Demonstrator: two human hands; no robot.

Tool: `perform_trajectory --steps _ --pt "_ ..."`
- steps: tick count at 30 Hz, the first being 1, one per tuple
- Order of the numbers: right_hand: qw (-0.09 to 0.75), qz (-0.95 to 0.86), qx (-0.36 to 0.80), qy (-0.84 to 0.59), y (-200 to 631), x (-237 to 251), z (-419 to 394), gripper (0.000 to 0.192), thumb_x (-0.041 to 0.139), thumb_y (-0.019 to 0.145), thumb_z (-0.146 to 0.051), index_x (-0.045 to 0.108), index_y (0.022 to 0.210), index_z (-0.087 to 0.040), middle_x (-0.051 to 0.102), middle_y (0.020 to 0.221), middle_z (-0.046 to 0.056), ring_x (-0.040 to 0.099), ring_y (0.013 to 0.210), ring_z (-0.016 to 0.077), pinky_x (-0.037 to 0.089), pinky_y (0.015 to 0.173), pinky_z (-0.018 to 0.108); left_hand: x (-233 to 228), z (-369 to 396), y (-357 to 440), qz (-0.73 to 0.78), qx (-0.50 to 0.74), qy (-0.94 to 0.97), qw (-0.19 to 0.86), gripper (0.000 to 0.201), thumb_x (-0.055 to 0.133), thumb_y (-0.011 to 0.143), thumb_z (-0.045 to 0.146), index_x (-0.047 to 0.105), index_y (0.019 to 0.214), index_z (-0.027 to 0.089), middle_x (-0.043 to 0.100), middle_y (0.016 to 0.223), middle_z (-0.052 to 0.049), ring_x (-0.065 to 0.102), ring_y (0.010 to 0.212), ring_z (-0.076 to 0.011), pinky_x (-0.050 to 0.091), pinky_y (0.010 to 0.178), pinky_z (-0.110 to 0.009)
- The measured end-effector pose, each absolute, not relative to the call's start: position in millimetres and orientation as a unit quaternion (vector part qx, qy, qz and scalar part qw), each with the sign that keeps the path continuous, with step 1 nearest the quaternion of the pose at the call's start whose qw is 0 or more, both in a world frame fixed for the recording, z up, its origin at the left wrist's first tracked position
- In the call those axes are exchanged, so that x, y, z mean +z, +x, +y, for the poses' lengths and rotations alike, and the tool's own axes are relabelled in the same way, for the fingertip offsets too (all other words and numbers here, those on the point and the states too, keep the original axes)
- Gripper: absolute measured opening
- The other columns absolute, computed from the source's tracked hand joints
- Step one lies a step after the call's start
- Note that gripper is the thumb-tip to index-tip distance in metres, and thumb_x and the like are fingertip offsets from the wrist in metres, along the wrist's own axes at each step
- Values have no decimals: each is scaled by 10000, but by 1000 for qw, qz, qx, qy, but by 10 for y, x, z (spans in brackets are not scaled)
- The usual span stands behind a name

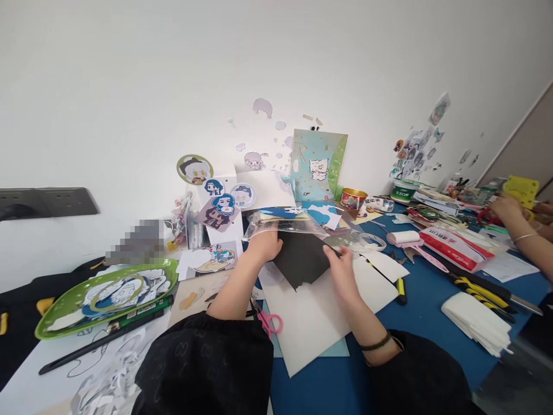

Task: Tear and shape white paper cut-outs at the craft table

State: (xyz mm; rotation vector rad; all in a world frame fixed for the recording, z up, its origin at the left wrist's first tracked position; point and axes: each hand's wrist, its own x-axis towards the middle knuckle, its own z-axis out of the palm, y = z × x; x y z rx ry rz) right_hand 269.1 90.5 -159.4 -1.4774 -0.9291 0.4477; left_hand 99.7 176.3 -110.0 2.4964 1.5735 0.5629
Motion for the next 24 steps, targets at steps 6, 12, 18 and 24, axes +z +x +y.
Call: perform_trajectory --steps 6,12,18,24 --pt "352 -747 -12 -564 2402 -1285 791 298 334 893 -168 608 1008 -190 617 1067 97 556 1027 200 419 935 344 -1173 1817 1007 522 210 819 115 599 459 762 129 404 1350 33 548 1297 -269 520 1209 -355 382 992 -467" --pt "156 -780 21 -606 2014 -1343 1601 443 340 937 -236 479 1322 -68 465 1401 171 377 1323 245 246 1101 378 -1075 1910 936 454 283 819 207 451 415 793 84 557 1216 143 585 1301 -122 493 1242 -217 334 1065 -377" --pt "119 -770 49 -625 2094 -1457 1791 572 280 949 -451 334 1440 -163 273 1533 99 204 1418 243 162 1128 457 -980 1966 912 444 354 736 369 434 282 834 218 634 1078 151 691 1121 -102 570 1142 -249 440 975 -403" --pt "110 -762 55 -635 2061 -1451 1738 607 219 947 -479 308 1451 -154 244 1545 90 183 1423 234 135 1132 458 -849 1887 888 422 393 649 497 617 170 810 273 457 1321 80 570 1329 -131 445 1303 -209 382 1055 -381"
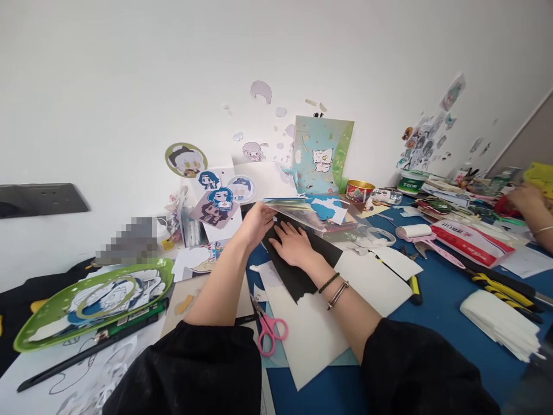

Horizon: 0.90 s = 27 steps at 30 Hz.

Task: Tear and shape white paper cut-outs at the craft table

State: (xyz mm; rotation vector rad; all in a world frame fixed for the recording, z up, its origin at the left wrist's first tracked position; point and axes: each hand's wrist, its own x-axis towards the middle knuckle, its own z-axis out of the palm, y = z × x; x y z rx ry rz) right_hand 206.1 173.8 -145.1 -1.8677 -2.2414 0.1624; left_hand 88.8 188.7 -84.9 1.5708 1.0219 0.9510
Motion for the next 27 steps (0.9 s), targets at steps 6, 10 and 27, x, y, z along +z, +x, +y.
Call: perform_trajectory --steps 6,10,27 --pt "111 -761 54 -637 2015 -1459 1711 589 197 956 -466 292 1462 -181 213 1552 113 165 1426 262 125 1123 485 -732 1853 852 422 380 614 548 696 118 816 334 441 1335 3 472 1422 -132 333 1371 -204 294 1120 -327" --pt "104 -758 54 -642 1977 -1469 1699 581 197 949 -497 276 1468 -247 185 1560 118 129 1428 305 110 1107 533 -716 1854 822 418 370 603 570 720 125 823 358 393 1361 -39 407 1462 -152 322 1376 -199 274 1127 -308" --pt "80 -745 72 -659 1971 -1458 1714 611 179 931 -555 241 1476 -285 132 1576 76 56 1428 355 23 1098 583 -729 1854 792 417 372 612 560 739 101 819 367 396 1380 -14 467 1423 -130 366 1355 -211 325 1104 -324"
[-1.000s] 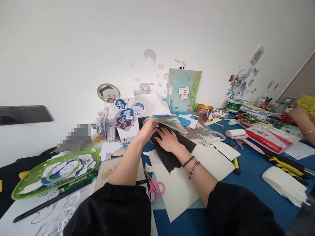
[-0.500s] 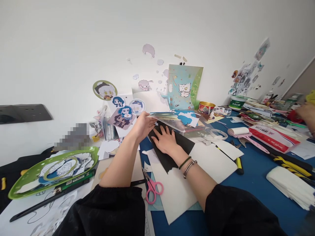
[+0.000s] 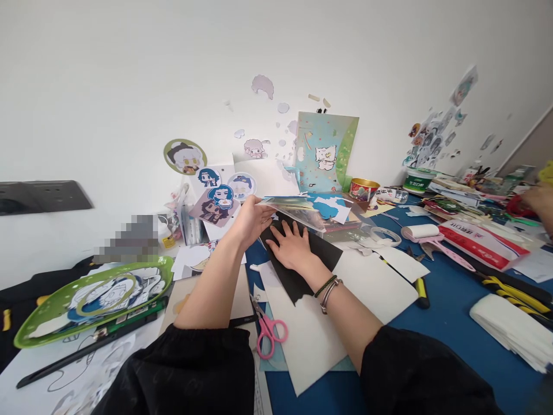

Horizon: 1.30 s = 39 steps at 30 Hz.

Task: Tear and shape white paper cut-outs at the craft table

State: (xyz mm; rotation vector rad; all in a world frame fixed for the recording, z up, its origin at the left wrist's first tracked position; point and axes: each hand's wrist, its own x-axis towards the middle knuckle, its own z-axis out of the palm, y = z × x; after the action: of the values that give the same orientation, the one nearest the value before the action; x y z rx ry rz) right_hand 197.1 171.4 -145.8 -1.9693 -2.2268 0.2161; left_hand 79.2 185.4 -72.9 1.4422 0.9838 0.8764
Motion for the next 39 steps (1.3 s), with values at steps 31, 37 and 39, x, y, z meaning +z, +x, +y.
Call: perform_trajectory --steps 31,37,39 --pt "79 -755 31 -650 1797 -1389 1516 747 409 839 -574 275 1470 -196 179 1546 188 98 1391 461 6 1044 671 -744 1909 594 458 275 636 556 705 183 847 444 468 1364 58 425 1442 -134 378 1342 -238 351 1078 -343" --pt "-2 -707 54 -705 1719 -1085 1072 696 580 806 -264 346 1434 -77 290 1475 278 286 1327 489 170 1015 695 -744 1910 616 455 296 613 574 687 186 865 430 465 1359 42 429 1437 -132 323 1374 -235 313 1103 -356" --pt "26 -699 57 -712 1675 -1003 871 514 410 857 -71 441 1366 -14 443 1355 327 488 1212 434 379 934 610 -736 1891 618 450 299 605 585 688 188 872 440 444 1371 40 405 1453 -131 310 1380 -238 291 1113 -355"
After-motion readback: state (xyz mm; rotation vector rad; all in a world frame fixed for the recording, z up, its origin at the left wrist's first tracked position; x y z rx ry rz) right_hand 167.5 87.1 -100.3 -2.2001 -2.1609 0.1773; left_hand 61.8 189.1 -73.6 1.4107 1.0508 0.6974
